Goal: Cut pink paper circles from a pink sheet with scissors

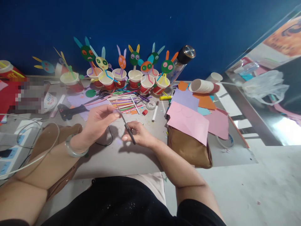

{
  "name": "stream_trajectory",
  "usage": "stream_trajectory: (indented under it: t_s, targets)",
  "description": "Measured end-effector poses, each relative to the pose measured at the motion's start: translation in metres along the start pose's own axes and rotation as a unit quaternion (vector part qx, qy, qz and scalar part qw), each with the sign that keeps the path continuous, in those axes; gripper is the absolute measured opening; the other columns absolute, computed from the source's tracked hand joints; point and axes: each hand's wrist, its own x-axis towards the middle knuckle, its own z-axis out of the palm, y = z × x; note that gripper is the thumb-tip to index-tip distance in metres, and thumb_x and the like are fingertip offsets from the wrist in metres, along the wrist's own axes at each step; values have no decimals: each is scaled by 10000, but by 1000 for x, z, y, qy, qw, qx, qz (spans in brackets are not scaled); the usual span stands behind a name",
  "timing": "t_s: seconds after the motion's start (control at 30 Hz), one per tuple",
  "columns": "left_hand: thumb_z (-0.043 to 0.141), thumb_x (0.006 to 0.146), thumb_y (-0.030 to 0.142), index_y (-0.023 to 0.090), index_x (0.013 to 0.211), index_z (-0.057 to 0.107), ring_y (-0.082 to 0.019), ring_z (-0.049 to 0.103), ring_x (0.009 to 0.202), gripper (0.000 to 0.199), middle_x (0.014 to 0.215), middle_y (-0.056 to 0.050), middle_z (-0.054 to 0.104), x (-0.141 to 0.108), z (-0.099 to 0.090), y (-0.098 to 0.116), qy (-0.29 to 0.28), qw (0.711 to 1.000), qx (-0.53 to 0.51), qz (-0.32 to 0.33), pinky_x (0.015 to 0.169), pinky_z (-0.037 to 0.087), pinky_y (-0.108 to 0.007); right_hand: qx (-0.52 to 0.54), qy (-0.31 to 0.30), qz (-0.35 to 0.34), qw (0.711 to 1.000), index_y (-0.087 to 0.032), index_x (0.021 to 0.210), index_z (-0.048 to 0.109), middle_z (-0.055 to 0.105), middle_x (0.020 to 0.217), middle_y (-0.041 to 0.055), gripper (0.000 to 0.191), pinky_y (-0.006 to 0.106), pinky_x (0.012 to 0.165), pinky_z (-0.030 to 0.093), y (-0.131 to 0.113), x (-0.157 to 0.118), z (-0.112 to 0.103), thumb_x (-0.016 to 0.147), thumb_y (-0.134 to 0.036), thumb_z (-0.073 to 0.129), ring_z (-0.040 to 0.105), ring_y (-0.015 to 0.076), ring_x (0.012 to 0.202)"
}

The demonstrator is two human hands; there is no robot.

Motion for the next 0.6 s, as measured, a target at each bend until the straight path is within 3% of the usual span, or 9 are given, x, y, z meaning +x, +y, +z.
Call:
stream_trajectory:
  t_s: [0.6]
  targets:
    - [728, 727, 250, 153, 659, 626, -88, 509, 614, 157, 636, 19, 584, 0, 2, 3, -9, 1000, 8, -7, 606, 422, -230, 13, 7, 8, 1000, -154, 641, 541, 521, 639, -8, 713, 253, 616, 350, 0, 0, 0, 640, -860, 645, 429, 112, 612]
